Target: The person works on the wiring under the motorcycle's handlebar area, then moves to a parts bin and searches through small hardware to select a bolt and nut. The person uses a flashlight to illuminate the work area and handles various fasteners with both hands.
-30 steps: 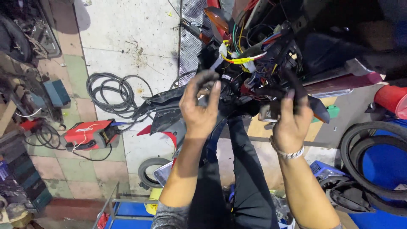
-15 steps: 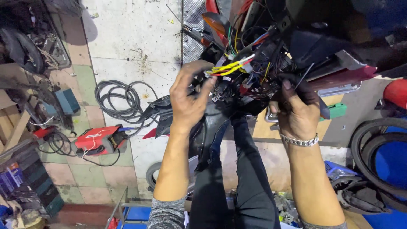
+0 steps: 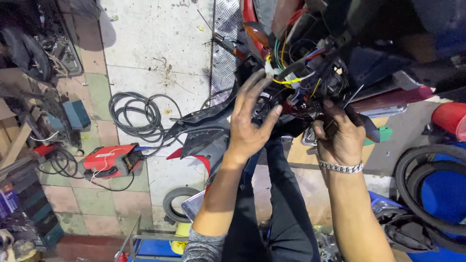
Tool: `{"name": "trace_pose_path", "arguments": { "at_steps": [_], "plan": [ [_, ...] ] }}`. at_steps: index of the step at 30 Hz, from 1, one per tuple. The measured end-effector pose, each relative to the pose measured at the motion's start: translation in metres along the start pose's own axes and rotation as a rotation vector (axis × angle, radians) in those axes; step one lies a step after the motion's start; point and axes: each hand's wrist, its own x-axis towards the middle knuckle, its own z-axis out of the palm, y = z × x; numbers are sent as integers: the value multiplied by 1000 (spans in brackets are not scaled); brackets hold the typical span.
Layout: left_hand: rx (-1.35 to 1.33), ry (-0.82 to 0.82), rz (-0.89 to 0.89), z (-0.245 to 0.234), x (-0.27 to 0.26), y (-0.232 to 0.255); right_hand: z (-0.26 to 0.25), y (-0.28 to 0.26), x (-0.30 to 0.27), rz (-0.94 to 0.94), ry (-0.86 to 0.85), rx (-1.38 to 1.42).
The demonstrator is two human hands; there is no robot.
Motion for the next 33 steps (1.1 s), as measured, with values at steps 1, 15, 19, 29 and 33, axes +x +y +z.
{"name": "trace_pose_path", "arguments": {
  "at_steps": [1, 15, 19, 29, 33],
  "plan": [
    [-4, 7, 3, -3, -1, 3, -6, 6, 2, -6, -6, -4],
    [40, 99, -40, -30, 20, 44, -29, 14, 35, 196, 112, -134],
    [50, 37, -115, -54, 7, 50, -25, -24, 19, 313, 18, -202],
    [15, -154, -327, 13, 13, 54, -45, -14, 53, 353, -250, -199],
    [-27, -281, -502, 53, 36, 35, -52, -8, 81, 503, -391, -250]
  ]
}}
